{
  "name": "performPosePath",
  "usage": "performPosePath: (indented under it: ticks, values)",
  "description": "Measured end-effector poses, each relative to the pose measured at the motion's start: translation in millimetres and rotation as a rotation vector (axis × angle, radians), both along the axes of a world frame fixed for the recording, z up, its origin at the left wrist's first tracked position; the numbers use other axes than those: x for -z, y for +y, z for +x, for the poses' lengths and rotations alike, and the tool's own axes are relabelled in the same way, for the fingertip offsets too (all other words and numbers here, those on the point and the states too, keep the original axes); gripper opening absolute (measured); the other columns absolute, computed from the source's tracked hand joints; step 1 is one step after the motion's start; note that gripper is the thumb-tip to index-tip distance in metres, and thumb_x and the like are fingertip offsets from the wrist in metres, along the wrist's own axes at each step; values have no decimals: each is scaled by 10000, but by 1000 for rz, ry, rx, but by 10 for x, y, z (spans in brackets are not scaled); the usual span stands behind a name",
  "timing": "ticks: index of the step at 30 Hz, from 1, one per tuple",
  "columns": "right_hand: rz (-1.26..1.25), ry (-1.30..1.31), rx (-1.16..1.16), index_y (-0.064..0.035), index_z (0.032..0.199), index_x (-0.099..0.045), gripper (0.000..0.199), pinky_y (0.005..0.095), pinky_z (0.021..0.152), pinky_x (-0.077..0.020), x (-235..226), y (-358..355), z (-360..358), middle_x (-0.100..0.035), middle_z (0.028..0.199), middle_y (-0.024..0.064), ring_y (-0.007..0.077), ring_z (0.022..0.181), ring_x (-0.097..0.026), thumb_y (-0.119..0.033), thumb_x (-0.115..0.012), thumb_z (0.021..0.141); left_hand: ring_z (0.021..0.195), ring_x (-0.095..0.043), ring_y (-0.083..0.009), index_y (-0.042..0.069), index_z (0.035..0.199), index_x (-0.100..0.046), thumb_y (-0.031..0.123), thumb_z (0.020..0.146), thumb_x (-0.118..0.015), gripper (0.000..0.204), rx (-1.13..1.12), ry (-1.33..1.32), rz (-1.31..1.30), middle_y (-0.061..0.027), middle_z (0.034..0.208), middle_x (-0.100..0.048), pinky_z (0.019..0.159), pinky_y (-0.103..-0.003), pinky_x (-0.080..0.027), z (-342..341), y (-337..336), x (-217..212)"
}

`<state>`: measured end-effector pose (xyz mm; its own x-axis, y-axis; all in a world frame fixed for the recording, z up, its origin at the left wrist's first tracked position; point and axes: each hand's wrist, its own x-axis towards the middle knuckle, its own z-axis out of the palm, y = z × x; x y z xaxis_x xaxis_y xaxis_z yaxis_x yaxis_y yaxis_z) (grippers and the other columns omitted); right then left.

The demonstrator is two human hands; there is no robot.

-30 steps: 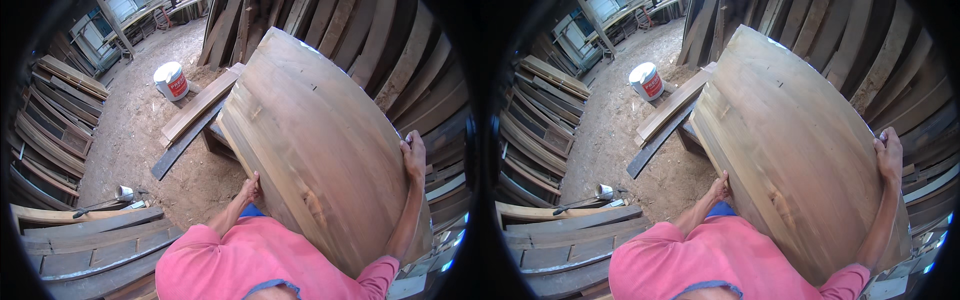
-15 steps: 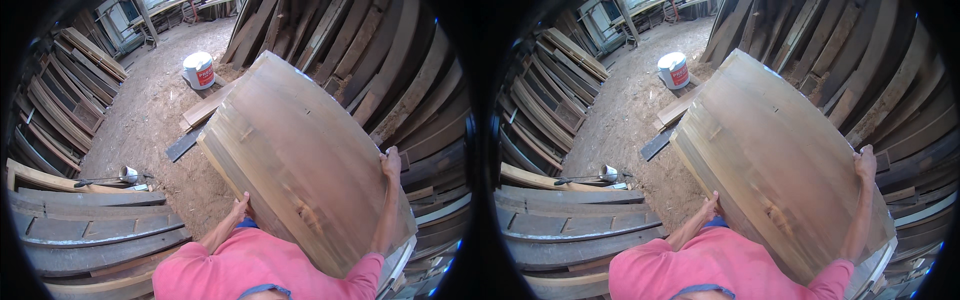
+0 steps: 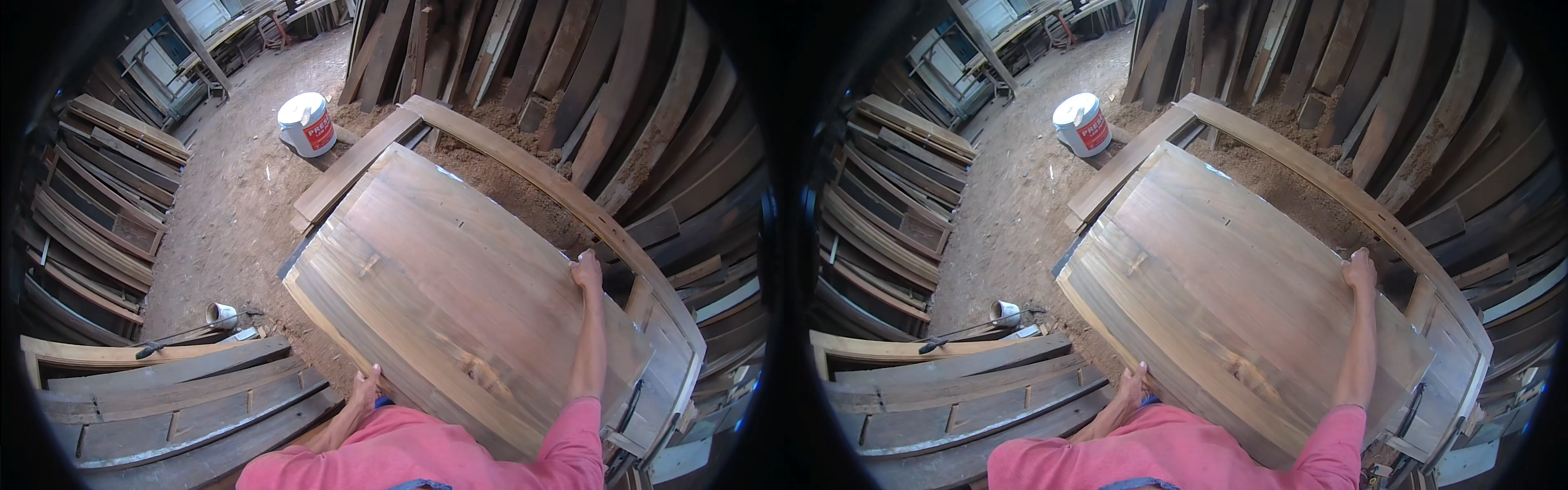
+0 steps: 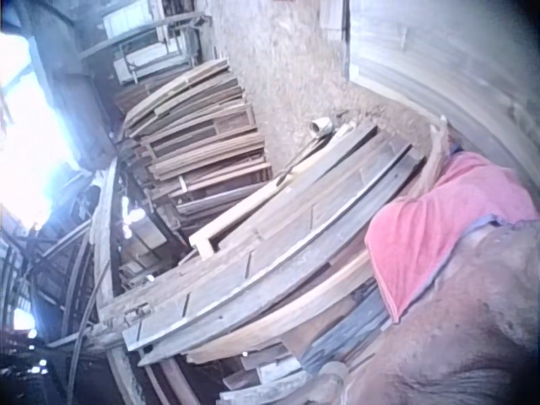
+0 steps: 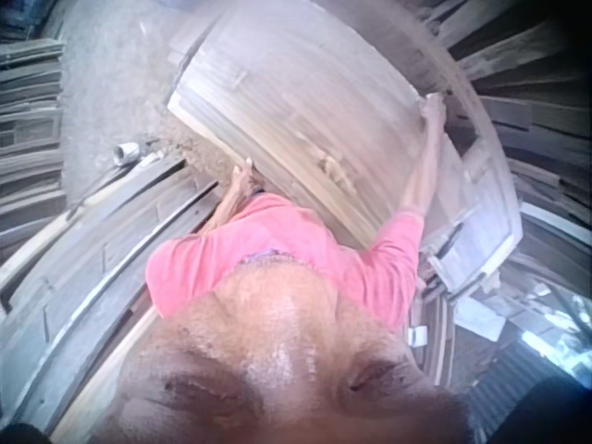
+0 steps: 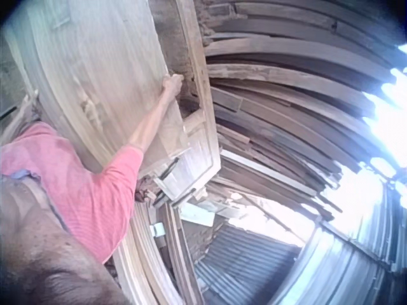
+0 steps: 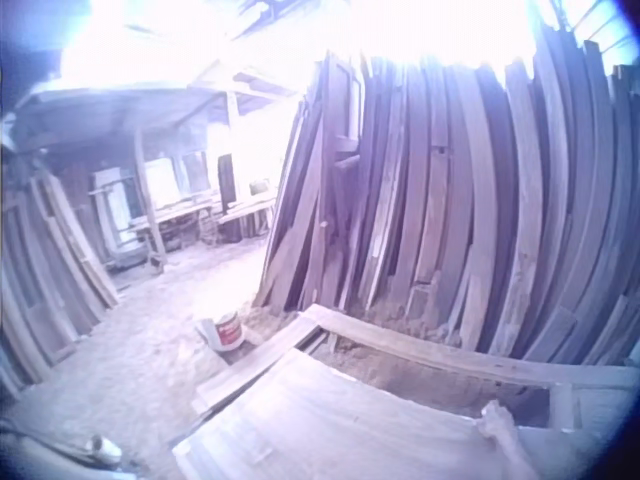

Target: The person applies glue from a tube to the edge of a wood panel using a small wooden stick and then inserts the panel into a wooden frame, pressing it into place by hand.

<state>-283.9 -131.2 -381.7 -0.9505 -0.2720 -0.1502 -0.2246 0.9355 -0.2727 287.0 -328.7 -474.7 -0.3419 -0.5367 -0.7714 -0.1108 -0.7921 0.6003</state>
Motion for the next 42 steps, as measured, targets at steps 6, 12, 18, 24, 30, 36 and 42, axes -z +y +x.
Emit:
performPosePath:
  ticks: [6, 12, 18, 24, 30, 36, 42]
  values:
    - [16, -39, -34, 36, 1220, -528, 515, 491, 988, -472, 531, -5, 210, -616, 1200, 305, 447, 1165, -581, -241, -714, 828, 734, -687, -189, 92, 1159, -524, 306, 950, -681, 338, -13, -54, -85, -77, 953, -672, 589, -356, -598, 416, -22, 271]
    - [90, -1, 24, 38, 1113, -601, 410, 493, 956, -487, 649, -66, 646, -626, 1165, 306, 437, 1126, -602, -240, -683, 822, 654, -658, -165, 97, 1172, -520, 319, 941, -692, 364, 15, -7, -70, -49, 894, -655, 525, -320, -561, 684, -214, 55]
    - [95, 0, -35, 58, 904, -640, 311, 509, 890, -500, 677, -122, 921, -655, 1051, 296, 447, 1057, -622, -235, -674, 807, 700, -657, -156, 84, 1214, -517, 295, 947, -683, 379, 22, -47, -91, -67, 934, -662, 565, -303, -560, 1045, -389, 1]
    - [-9, -63, -29, 73, 1136, -575, 431, 517, 930, -470, 1199, 6, 1040, -602, 1151, 313, 461, 1099, -588, -199, -677, 817, 716, -644, -150, 76, 1215, -527, 277, 949, -681, 367, 32, -115, -100, -73, 954, -662, 567, -291, -543, 1356, -345, 50]
    - [32, -129, -7, 50, 1177, -576, 443, 501, 969, -465, 1426, -60, 1092, -597, 1218, 288, 451, 1166, -560, -219, -668, 837, 705, -655, -164, 69, 1212, -530, 268, 948, -682, 364, -9, -75, -116, -79, 964, -666, 574, -303, -561, 1403, -388, 33]
    - [81, -202, -36, 47, 1190, -576, 435, 497, 991, -460, 1246, -256, 1160, -595, 1233, 283, 447, 1175, -557, -211, -659, 849, 794, -687, -197, 71, 1231, -525, 253, 954, -672, 362, 8, -86, -97, -93, 1027, -671, 611, -337, -590, 1377, -433, -124]
    - [26, -163, 16, 46, 1196, -557, 449, 504, 995, -455, 1270, -260, 1165, -590, 1235, 292, 455, 1180, -553, -217, -660, 847, 773, -683, -191, 74, 1242, -525, 257, 951, -679, 377, -15, -78, -90, -85, 1020, -675, 598, -321, -580, 1331, -412, -171]
